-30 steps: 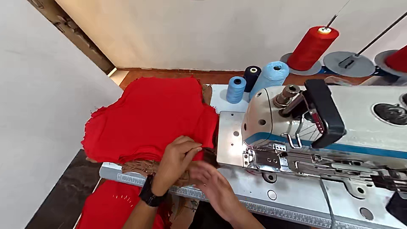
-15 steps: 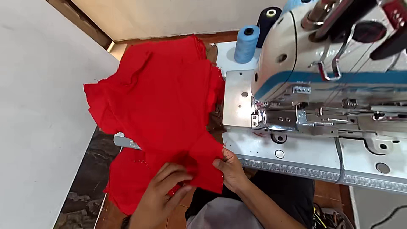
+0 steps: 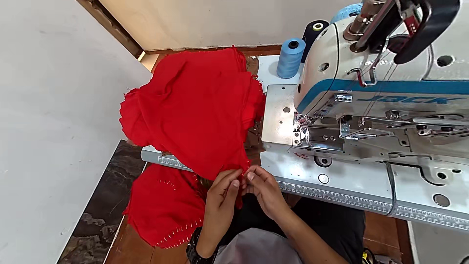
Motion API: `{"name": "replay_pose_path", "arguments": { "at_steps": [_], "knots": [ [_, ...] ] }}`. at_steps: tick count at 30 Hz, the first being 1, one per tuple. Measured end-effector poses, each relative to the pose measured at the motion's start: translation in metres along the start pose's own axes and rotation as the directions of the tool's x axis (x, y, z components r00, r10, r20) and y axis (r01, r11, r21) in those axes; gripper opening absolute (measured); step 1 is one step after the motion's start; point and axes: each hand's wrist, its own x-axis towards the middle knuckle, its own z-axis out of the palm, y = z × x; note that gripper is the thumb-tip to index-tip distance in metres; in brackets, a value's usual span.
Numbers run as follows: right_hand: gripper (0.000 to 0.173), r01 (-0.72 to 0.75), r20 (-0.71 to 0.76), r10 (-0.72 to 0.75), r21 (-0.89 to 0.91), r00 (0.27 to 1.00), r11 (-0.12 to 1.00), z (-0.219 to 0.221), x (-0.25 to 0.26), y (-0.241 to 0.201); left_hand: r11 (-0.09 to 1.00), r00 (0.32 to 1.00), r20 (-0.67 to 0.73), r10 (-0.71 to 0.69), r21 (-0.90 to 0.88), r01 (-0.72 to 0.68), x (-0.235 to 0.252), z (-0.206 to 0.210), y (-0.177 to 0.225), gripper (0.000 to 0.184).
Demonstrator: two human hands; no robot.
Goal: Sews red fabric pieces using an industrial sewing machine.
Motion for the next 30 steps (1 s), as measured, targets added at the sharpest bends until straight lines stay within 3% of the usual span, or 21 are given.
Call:
{"name": "replay_pose_path", "arguments": {
  "at_steps": [5, 8, 10, 14, 17, 20, 23, 26, 28, 29, 30],
  "knots": [
    [0.011, -0.018, -0.03, 0.015, -0.104, 0.999, 0.994, -0.007, 0.004, -0.003, 0.998, 0.999, -0.05, 0.018, 0.064, -0.014, -0.003, 0.007, -0.003, 0.03],
    [0.012, 0.03, 0.095, -0.019, -0.114, 0.995, 0.993, -0.017, 0.004, -0.003, 0.989, 0.997, -0.063, -0.054, -0.14, 0.044, 0.002, 0.009, -0.002, 0.02],
    [0.012, 0.052, 0.149, -0.033, -0.124, 0.988, 0.991, -0.021, 0.005, -0.003, 0.976, 0.996, -0.053, -0.065, -0.212, 0.052, 0.006, 0.01, -0.007, 0.025],
    [0.014, 0.147, 0.076, -0.131, -0.258, 0.988, 0.955, -0.018, 0.005, -0.006, 0.998, 0.991, -0.132, -0.016, -0.062, 0.008, 0.011, 0.003, -0.013, 0.008],
    [0.004, 0.237, -0.088, -0.356, -0.596, 0.931, 0.767, -0.012, 0.007, 0.0, 0.992, 0.976, -0.209, 0.064, 0.123, -0.038, 0.006, 0.001, -0.008, 0.008],
    [0.033, 0.189, -0.04, -0.428, -0.857, 0.903, 0.48, -0.003, 0.016, 0.005, 0.932, 0.953, -0.238, 0.187, 0.351, -0.095, -0.005, 0.007, 0.001, 0.013],
    [0.015, 0.213, 0.053, -0.552, -0.949, 0.832, 0.231, -0.003, 0.023, -0.002, 0.769, 0.907, -0.279, 0.316, 0.635, -0.072, -0.006, 0.005, 0.005, 0.014],
    [0.01, 0.21, 0.133, -0.612, -0.976, 0.779, 0.056, -0.007, 0.021, -0.013, 0.669, 0.878, -0.323, 0.354, 0.743, 0.003, 0.006, -0.014, -0.001, 0.014],
    [0.007, 0.243, 0.187, -0.627, -0.97, 0.756, 0.004, -0.008, 0.016, -0.013, 0.755, 0.862, -0.405, 0.305, 0.654, 0.04, 0.012, -0.029, -0.003, 0.018],
    [0.007, 0.265, 0.17, -0.635, -0.963, 0.754, 0.057, -0.009, 0.016, -0.011, 0.858, 0.852, -0.467, 0.237, 0.513, 0.042, 0.016, -0.035, -0.004, 0.018],
    [0.008, 0.286, 0.098, -0.627, -0.936, 0.773, 0.206, -0.009, 0.016, -0.007, 0.966, 0.853, -0.512, 0.103, 0.255, 0.037, 0.018, -0.038, -0.003, 0.02]
  ]
}}
